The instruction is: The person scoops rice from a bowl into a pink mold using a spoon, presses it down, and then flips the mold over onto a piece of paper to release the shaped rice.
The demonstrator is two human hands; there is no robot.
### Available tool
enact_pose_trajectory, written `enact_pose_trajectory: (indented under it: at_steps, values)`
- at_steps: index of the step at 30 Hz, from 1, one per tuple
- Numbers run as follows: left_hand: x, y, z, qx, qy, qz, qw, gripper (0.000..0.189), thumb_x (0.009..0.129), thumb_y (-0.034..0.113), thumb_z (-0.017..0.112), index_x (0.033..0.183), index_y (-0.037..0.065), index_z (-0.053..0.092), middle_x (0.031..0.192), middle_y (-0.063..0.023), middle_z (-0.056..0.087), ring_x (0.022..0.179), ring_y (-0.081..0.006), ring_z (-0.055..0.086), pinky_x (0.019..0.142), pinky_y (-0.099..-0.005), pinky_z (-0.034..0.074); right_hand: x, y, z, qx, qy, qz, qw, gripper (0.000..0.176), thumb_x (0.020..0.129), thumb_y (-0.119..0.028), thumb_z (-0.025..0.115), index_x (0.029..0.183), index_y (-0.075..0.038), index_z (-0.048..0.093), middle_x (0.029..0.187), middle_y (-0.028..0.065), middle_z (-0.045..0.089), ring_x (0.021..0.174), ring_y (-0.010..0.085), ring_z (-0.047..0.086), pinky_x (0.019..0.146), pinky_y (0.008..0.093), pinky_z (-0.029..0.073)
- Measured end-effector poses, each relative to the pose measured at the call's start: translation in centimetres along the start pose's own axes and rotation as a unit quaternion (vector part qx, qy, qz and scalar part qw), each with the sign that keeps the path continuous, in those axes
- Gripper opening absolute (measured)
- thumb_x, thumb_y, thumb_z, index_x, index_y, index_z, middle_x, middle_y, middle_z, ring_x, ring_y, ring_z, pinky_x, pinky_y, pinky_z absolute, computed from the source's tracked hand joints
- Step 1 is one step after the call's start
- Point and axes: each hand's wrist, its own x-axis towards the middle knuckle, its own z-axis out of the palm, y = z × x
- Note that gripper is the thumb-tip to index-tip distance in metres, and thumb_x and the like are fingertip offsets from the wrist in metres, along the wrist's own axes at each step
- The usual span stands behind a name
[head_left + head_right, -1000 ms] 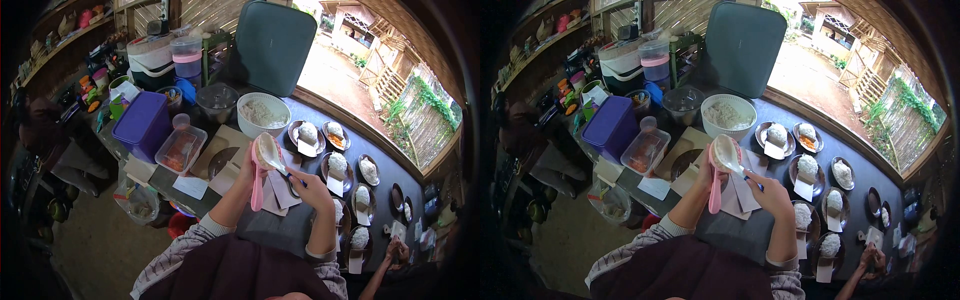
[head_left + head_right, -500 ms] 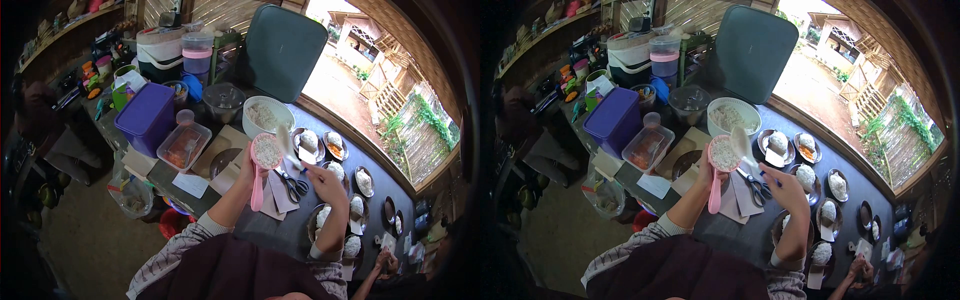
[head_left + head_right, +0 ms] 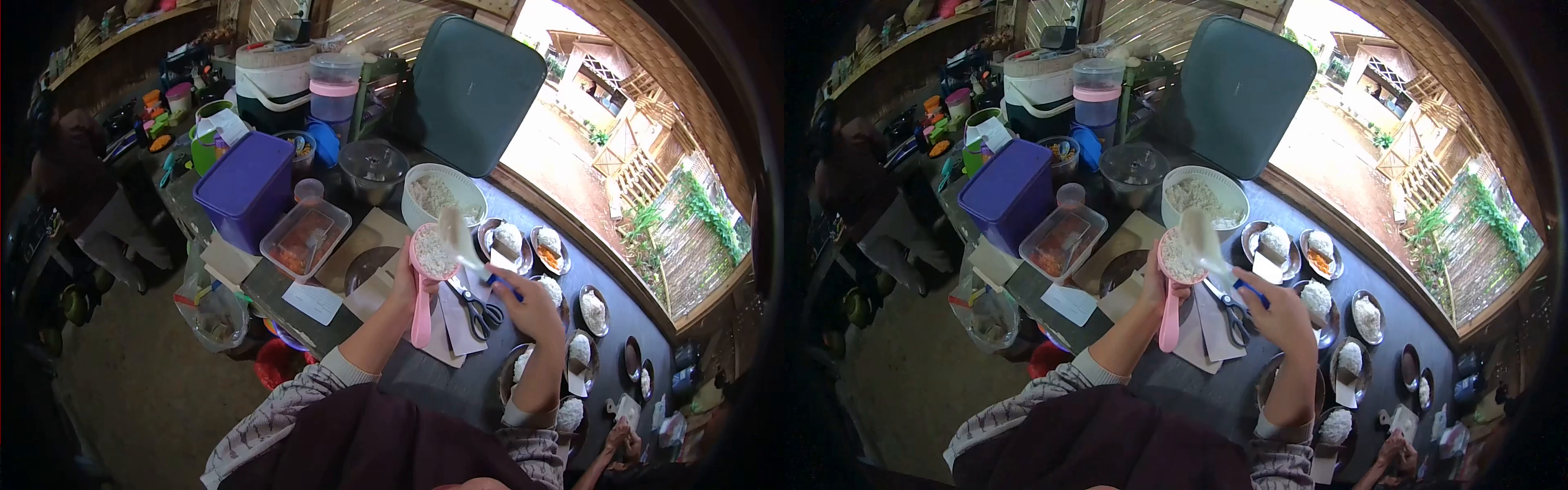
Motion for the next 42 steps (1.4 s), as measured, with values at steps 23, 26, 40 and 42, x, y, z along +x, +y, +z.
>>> enact_pose_trajectory:
  at_steps: [23,26,40,42]
  values:
    - [0.4,-1.1,-1.1,-0.241,-0.012,-0.054,0.969,0.072,0.080,0.064,0.050,0.120,0.005,0.048,0.086,-0.0079,0.055,0.052,-0.0091,0.043,0.043,-0.0182,0.038,20.8,1.2,5.1,-0.188,0.101,-0.046,0.976,0.031,0.082,-0.008,0.047,0.111,-0.013,0.055,0.101,0.0199,0.060,0.088,0.0355,0.063,0.073,0.0440,0.051]
    - [0.4,-1.0,-0.8,-0.225,-0.020,-0.049,0.973,0.075,0.080,0.066,0.048,0.120,0.003,0.046,0.076,-0.0063,0.052,0.051,-0.0089,0.043,0.044,-0.0184,0.039,21.5,0.8,5.5,-0.223,0.106,-0.074,0.966,0.030,0.082,-0.009,0.047,0.111,-0.013,0.055,0.099,0.0180,0.060,0.088,0.0343,0.063,0.072,0.0432,0.052]
    - [0.3,-1.5,-1.0,-0.258,-0.021,-0.073,0.963,0.065,0.082,0.062,0.048,0.121,0.010,0.050,0.098,-0.0088,0.058,0.055,-0.0088,0.042,0.043,-0.0174,0.038,21.1,1.6,4.8,-0.226,0.054,-0.174,0.957,0.028,0.083,-0.005,0.045,0.108,-0.009,0.055,0.090,0.0200,0.060,0.087,0.0358,0.062,0.073,0.0435,0.051]
    - [0.2,-1.4,-0.7,-0.253,-0.016,-0.072,0.965,0.069,0.080,0.064,0.049,0.120,0.008,0.049,0.089,-0.0082,0.055,0.053,-0.0088,0.042,0.043,-0.0176,0.038,20.7,1.3,4.5,-0.215,0.042,-0.163,0.962,0.032,0.080,-0.001,0.046,0.110,-0.008,0.055,0.092,0.0222,0.059,0.089,0.0370,0.061,0.074,0.0442,0.050]
